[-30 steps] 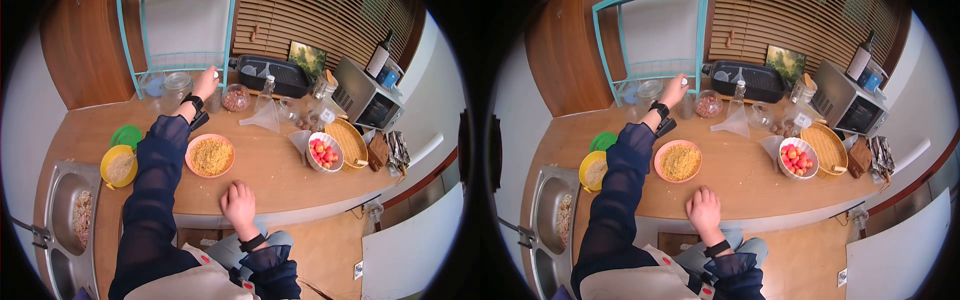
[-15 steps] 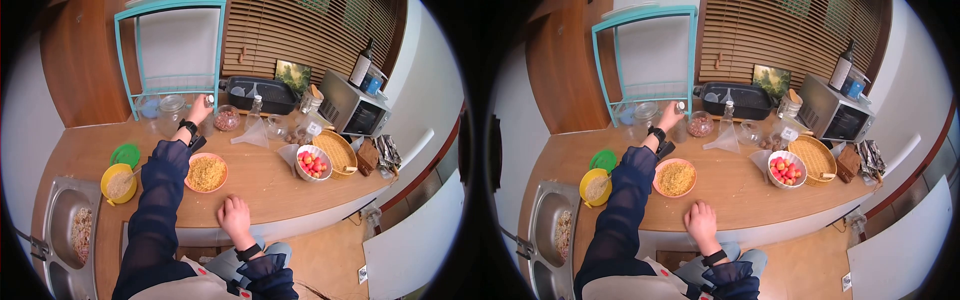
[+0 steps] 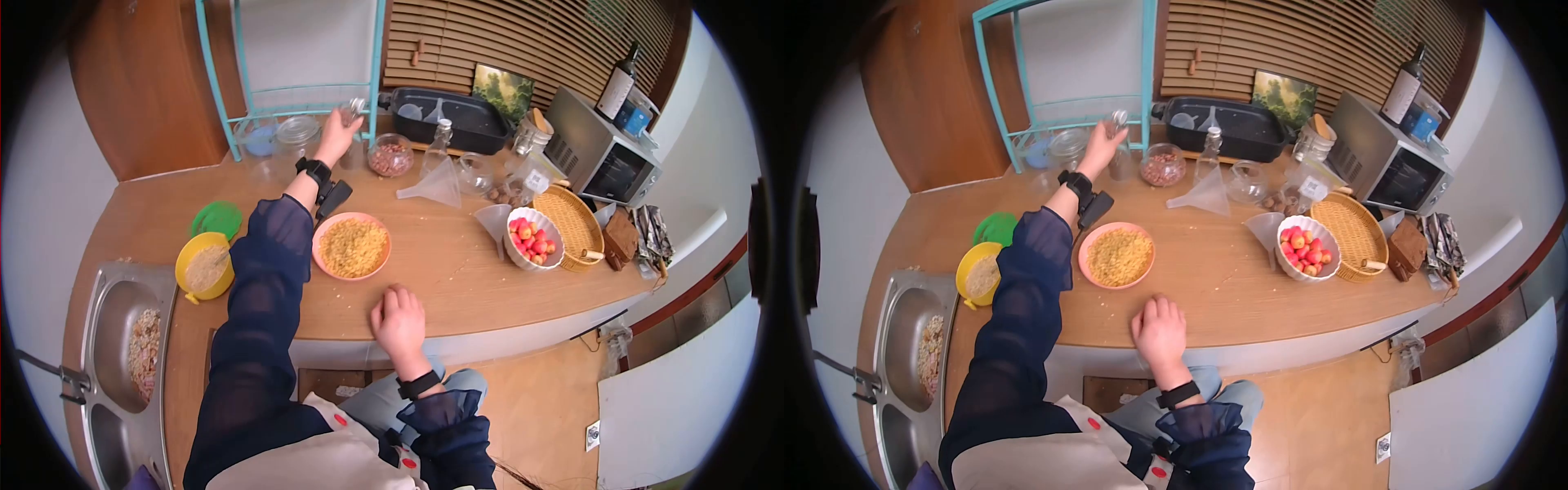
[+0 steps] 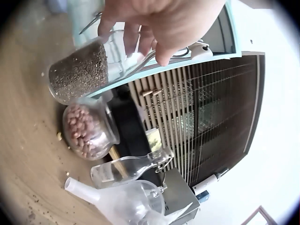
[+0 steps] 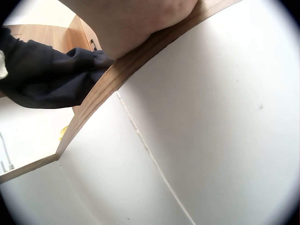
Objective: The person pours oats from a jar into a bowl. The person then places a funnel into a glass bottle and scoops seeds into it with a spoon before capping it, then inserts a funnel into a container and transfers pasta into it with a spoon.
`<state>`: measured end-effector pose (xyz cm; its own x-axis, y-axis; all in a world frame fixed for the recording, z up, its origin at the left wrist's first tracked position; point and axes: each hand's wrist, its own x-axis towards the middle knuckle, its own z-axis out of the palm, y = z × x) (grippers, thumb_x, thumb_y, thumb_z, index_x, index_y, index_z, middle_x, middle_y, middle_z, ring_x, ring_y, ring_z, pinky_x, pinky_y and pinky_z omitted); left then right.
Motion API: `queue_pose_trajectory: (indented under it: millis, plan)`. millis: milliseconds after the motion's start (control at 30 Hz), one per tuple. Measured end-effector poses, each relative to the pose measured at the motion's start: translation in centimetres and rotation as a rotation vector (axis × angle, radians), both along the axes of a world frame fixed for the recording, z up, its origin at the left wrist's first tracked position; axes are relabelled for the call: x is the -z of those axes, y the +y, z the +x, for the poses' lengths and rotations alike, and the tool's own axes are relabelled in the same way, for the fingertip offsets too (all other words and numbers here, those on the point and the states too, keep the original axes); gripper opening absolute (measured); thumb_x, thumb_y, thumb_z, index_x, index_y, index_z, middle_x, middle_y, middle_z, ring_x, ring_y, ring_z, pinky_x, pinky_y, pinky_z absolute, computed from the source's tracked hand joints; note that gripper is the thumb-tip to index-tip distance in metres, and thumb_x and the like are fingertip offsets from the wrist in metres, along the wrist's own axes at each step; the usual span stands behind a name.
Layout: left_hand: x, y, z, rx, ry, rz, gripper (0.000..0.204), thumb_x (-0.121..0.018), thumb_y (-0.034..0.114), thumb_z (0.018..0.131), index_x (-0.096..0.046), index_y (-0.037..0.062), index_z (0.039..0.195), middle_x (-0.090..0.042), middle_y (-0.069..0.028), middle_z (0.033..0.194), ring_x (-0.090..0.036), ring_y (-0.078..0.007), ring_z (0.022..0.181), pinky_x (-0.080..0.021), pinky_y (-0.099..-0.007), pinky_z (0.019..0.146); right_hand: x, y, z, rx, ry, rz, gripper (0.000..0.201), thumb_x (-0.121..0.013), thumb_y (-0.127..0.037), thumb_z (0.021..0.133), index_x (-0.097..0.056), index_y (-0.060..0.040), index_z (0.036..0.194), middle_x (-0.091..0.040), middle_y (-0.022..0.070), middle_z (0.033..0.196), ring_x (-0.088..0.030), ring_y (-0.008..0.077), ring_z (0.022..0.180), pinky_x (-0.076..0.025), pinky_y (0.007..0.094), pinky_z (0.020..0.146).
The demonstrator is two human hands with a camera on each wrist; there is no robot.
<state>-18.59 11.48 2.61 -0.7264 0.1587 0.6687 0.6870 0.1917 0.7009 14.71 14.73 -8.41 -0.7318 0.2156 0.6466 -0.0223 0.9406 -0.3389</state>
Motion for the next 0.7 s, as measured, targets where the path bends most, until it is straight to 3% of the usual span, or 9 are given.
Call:
queue_pose_trajectory:
  millis: [133,200,233,300,400,500,567,600,700]
  plan:
    - [-4.9,-3.2,4.9,0.02,0.084,-0.034,0.036,-0.062,0.023,0.076,-0.045,-0.004,0.093,-0.056,-0.0194,0.086,-0.055,-0.0302,0.082,-0.043,-0.0356,0.071,0.0,0.0,0.0,0.044,-0.034,-0.012,0.029,-0.054,-0.015,0.069,-0.051,-0.0012,0.095,-0.053,0.012,0.086,-0.052,0.0282,0.078,-0.042,0.0371,0.069]
    - [-5.7,-5.1,8.0,-0.004,0.103,-0.041,0.036,-0.061,0.023,0.078,-0.046,-0.0038,0.096,-0.057,-0.0167,0.089,-0.055,-0.0262,0.084,-0.042,-0.0337,0.073,-0.3,-0.1,0.0,0.06,-0.064,-0.015,0.038,-0.055,-0.016,0.069,-0.05,-0.0013,0.104,-0.053,0.0116,0.089,-0.051,0.0279,0.081,-0.043,0.0377,0.07]
    - [-5.8,-5.9,9.5,0.106,0.067,0.042,0.034,-0.06,0.019,0.079,-0.046,-0.0015,0.102,-0.056,-0.0106,0.093,-0.053,-0.0195,0.087,-0.041,-0.0304,0.077,-0.6,-0.1,0.0,0.06,-0.076,-0.019,0.046,-0.057,-0.018,0.069,-0.047,-0.0045,0.112,-0.052,0.0115,0.091,-0.051,0.0272,0.084,-0.043,0.0376,0.071]
    - [-6.3,-8.3,14.0,0.259,-0.066,0.116,0.034,-0.058,0.014,0.082,-0.045,0.0014,0.11,-0.053,-0.0019,0.099,-0.049,-0.0101,0.092,-0.039,-0.0259,0.082,-0.8,-0.1,-0.8,0.037,-0.098,-0.052,0.044,-0.058,-0.018,0.07,-0.048,-0.006,0.111,-0.053,0.0115,0.09,-0.051,0.027,0.083,-0.043,0.037,0.07]
    - [-5.4,-11.4,20.4,0.312,-0.167,0.23,0.027,-0.059,0.012,0.081,-0.047,0.0026,0.103,-0.054,-0.0018,0.094,-0.05,-0.0093,0.088,-0.04,-0.024,0.079,-1.2,-0.1,-2.2,-0.004,-0.121,-0.043,0.036,-0.06,-0.019,0.071,-0.052,-0.0076,0.105,-0.054,0.0116,0.087,-0.052,0.027,0.081,-0.044,0.0363,0.068]
    - [-2.6,-15.0,25.3,0.108,-0.243,0.102,0.025,-0.058,0.006,0.081,-0.044,0.0025,0.101,-0.054,-0.0026,0.089,-0.054,-0.011,0.089,-0.042,-0.0228,0.076,-1.4,-0.1,-3.8,-0.056,-0.137,0.0,0.027,-0.061,-0.018,0.072,-0.056,-0.0059,0.095,-0.055,0.0133,0.082,-0.054,0.0291,0.077,-0.045,0.0374,0.065]
    - [-1.3,-16.7,28.6,0.222,-0.357,0.25,0.025,-0.055,0.0,0.08,-0.041,0.0015,0.101,-0.053,-0.0055,0.092,-0.054,-0.0152,0.096,-0.043,-0.0243,0.08,-1.5,0.2,-4.9,-0.084,-0.155,0.019,0.023,-0.061,-0.018,0.072,-0.058,-0.0042,0.091,-0.056,0.0149,0.079,-0.055,0.0312,0.073,-0.046,0.0387,0.063]
    - [-0.2,-17.6,29.5,0.281,-0.409,0.312,0.036,-0.059,0.006,0.079,-0.038,0.0004,0.108,-0.051,-0.01,0.101,-0.052,-0.0139,0.092,-0.042,-0.0259,0.08,-1.6,0.2,-5.4,-0.095,-0.16,0.028,0.022,-0.061,-0.017,0.072,-0.058,-0.0038,0.089,-0.056,0.0155,0.078,-0.055,0.0319,0.071,-0.046,0.0391,0.062]
    - [1.0,-19.3,30.9,0.29,-0.497,0.363,0.026,-0.055,0.0,0.08,-0.04,0.0025,0.101,-0.052,-0.0062,0.096,-0.055,-0.0151,0.094,-0.044,-0.0248,0.079,-1.6,-0.1,-7.0,-0.144,-0.166,0.05,0.021,-0.061,-0.017,0.072,-0.058,-0.0032,0.088,-0.057,0.0167,0.076,-0.056,0.0331,0.068,-0.046,0.0398,0.061]
